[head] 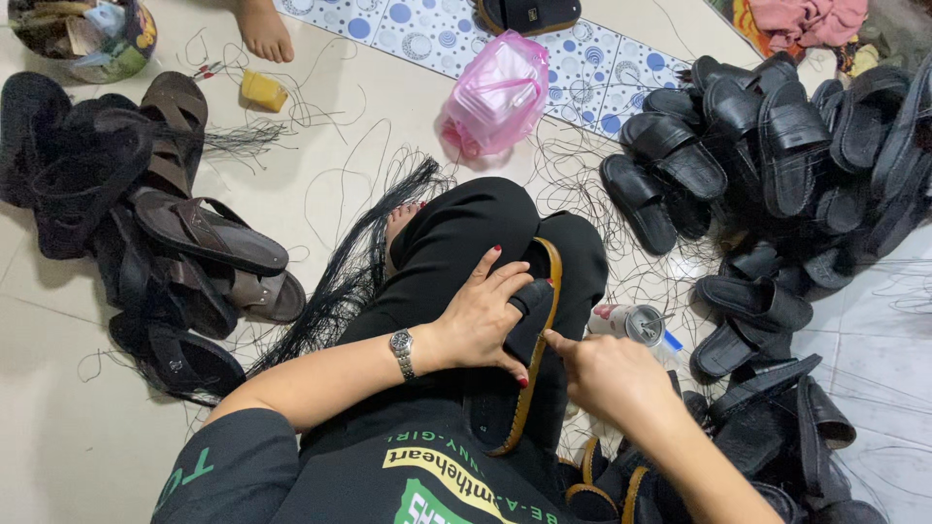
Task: The person sits on the floor and sews a black slipper with a yellow strap using a needle and thread. They repeatedly push the needle through the strap and pull the thread to stitch the shoe.
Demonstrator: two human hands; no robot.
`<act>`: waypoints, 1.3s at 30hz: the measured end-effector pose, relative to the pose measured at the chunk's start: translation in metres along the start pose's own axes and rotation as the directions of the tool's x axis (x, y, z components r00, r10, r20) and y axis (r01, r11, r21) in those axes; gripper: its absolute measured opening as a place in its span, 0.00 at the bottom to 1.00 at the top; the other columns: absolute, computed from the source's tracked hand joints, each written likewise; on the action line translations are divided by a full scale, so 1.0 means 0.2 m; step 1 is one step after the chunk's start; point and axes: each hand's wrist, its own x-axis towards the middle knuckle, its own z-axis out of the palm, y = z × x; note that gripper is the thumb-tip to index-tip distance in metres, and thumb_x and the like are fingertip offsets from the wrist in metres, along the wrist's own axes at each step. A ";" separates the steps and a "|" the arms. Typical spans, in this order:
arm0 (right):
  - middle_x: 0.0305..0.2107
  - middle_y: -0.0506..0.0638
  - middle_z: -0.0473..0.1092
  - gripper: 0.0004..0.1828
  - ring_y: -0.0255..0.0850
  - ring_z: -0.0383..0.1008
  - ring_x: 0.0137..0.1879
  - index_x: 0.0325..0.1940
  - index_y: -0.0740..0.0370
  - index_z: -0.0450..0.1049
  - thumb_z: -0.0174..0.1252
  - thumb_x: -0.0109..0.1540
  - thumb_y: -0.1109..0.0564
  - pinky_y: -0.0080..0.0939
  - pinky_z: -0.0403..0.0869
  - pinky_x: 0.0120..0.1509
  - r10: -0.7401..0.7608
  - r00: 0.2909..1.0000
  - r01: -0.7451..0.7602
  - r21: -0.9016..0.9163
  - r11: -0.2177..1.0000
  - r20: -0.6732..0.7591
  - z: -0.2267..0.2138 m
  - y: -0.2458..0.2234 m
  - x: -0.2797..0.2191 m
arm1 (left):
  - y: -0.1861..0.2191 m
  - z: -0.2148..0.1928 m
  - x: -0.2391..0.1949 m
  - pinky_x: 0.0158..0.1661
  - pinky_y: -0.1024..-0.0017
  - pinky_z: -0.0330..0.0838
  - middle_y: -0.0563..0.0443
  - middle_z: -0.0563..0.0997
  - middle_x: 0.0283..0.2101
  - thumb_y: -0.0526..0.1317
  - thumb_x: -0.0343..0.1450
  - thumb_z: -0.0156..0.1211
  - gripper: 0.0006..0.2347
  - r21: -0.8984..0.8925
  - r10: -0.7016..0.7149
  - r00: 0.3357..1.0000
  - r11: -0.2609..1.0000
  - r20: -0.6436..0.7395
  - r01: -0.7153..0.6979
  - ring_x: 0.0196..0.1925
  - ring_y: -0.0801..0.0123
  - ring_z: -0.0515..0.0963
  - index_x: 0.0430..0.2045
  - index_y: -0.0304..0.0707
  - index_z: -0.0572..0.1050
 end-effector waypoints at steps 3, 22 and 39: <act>0.30 0.54 0.73 0.38 0.59 0.78 0.32 0.73 0.40 0.59 0.47 0.57 0.57 0.61 0.75 0.33 0.007 0.997 -0.009 -0.024 1.000 -0.076 0.05 -0.05 -0.02 | 0.00 0.00 0.00 0.72 0.42 0.35 0.35 0.75 0.55 0.79 0.46 0.62 0.42 0.007 -0.008 1.000 1.000 0.016 0.008 0.68 0.44 0.66 0.26 0.30 0.83; 0.21 0.47 0.64 0.11 0.50 0.71 0.18 0.44 0.55 0.65 0.49 0.57 0.63 0.51 0.68 0.18 -0.109 0.974 0.098 -0.068 0.993 -0.201 0.09 -0.08 -0.04 | 0.15 -0.26 -0.57 0.54 0.65 0.79 0.38 0.79 0.54 0.35 0.67 0.67 0.16 -0.642 -0.520 0.848 0.617 0.102 0.455 0.49 0.57 0.85 0.09 0.28 0.70; 0.23 0.47 0.78 0.05 0.50 0.81 0.28 0.37 0.45 0.80 0.58 0.62 0.51 0.50 0.78 0.33 -0.148 0.938 0.184 0.088 0.979 -0.312 -0.24 0.00 -0.05 | 0.30 0.16 -0.28 0.18 0.87 0.54 0.53 0.75 0.25 0.22 0.69 0.62 0.08 -0.624 -0.499 0.412 -0.736 0.762 0.262 0.18 0.81 0.65 0.27 0.35 0.75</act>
